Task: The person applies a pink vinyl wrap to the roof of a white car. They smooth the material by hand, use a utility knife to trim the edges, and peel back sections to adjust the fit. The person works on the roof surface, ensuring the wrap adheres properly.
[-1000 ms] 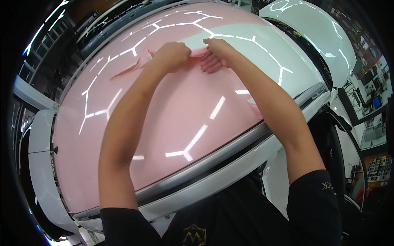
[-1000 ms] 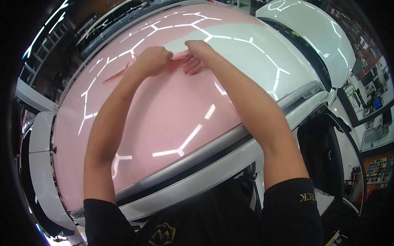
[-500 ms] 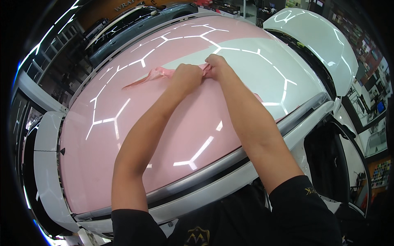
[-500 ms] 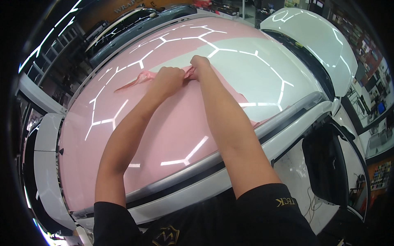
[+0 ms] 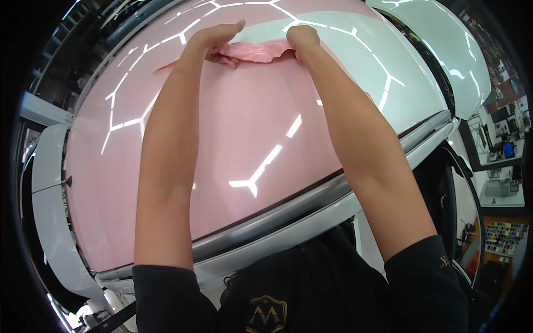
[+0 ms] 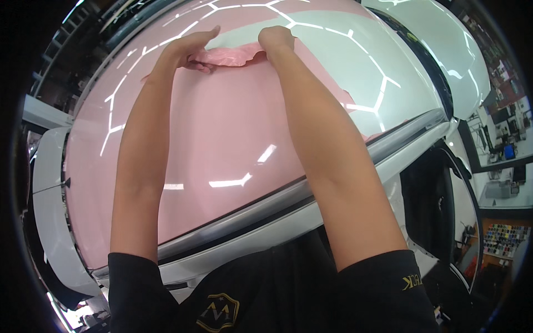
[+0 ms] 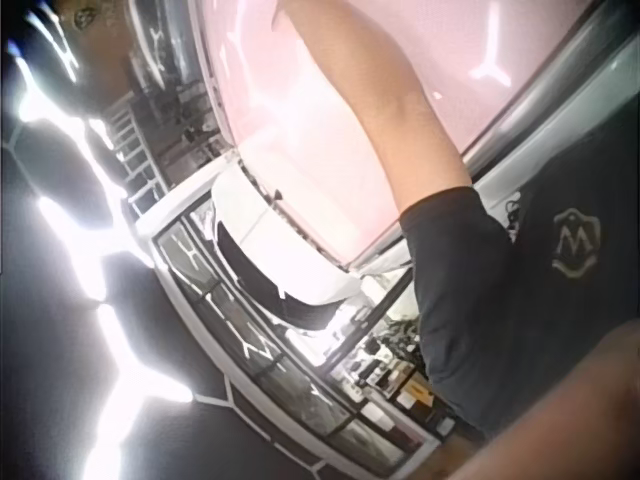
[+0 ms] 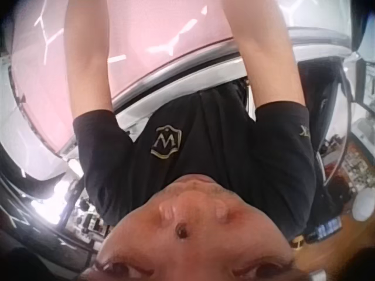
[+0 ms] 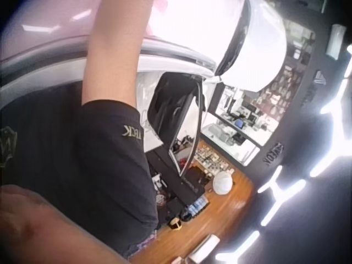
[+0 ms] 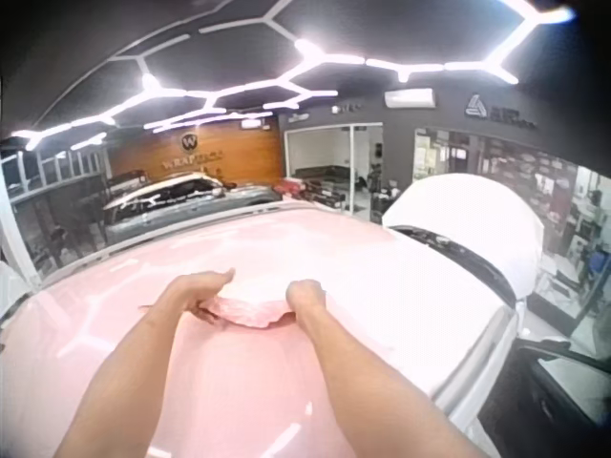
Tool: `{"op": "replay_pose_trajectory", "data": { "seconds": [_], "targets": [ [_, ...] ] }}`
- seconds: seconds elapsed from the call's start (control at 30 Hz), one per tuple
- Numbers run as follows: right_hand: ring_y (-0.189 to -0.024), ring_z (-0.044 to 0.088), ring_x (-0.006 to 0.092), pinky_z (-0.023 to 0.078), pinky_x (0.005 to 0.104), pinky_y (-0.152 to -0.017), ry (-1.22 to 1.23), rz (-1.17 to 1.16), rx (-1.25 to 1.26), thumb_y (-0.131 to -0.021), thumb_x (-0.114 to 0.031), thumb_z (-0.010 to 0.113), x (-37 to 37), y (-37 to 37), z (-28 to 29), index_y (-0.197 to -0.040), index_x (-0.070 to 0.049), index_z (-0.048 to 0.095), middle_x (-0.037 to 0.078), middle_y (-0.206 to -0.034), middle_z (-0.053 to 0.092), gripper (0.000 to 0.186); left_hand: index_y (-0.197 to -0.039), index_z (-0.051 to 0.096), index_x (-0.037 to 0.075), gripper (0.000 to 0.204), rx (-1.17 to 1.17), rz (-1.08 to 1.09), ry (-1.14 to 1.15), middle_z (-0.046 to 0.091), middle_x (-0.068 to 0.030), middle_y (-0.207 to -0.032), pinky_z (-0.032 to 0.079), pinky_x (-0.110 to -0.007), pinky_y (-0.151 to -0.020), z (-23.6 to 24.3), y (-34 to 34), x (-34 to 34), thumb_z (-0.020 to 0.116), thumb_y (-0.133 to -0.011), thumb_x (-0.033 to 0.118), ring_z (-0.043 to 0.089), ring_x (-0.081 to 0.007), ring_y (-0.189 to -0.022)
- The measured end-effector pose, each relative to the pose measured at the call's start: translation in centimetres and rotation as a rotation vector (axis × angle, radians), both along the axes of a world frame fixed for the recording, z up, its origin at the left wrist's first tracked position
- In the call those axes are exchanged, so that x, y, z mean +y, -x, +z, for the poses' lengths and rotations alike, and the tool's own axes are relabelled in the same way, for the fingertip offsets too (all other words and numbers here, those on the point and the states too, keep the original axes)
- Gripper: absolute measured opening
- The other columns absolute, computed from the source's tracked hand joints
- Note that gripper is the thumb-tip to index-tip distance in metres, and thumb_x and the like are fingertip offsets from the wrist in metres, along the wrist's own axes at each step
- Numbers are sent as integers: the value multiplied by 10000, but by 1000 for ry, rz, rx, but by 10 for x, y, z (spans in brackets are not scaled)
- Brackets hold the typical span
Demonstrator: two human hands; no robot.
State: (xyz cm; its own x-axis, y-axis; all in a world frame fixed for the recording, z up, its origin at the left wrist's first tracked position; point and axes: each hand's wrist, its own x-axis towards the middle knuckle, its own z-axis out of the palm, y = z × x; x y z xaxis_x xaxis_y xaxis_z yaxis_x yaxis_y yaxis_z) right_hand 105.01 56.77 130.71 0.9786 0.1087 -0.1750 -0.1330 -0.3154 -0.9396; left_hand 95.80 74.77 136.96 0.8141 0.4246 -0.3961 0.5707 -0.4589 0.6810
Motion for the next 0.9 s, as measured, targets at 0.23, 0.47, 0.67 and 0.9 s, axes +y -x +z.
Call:
{"op": "replay_pose_trajectory", "data": {
  "seconds": [0.23,0.47,0.67,0.9],
  "targets": [
    [-892,701,331,587,432,-742,214,-39,-126,-917,-41,544,-12,-33,-45,-1059,54,690,224,-1094,704,225,-1167,601,5,326,-172,45,515,657,-106,-870,616,-289,-581,-33,9,-16,632,-1002,284,698,-178,-720],
    [-858,688,324,576,437,-710,156,-56,-138,-951,-148,589,-16,-25,-43,-1004,89,659,226,-1026,688,253,-980,607,13,174,-321,307,798,586,-42,-774,442,-241,-469,-55,30,-41,596,-1015,183,560,-111,-598],
    [-754,640,344,506,444,-664,-34,-207,-49,-971,-229,586,-22,9,-8,-917,122,630,234,-833,658,358,-958,587,38,197,-219,368,884,517,-9,-727,432,-220,-481,-31,38,-46,623,-1005,226,552,-100,-608],
    [-753,561,215,488,407,-657,8,-123,-52,-1004,-249,589,-26,3,-11,-909,60,633,125,-854,624,326,-977,566,49,192,-111,381,951,480,3,-694,361,-173,-408,-26,36,-32,645,-992,224,500,-76,-538]
  ]
}}
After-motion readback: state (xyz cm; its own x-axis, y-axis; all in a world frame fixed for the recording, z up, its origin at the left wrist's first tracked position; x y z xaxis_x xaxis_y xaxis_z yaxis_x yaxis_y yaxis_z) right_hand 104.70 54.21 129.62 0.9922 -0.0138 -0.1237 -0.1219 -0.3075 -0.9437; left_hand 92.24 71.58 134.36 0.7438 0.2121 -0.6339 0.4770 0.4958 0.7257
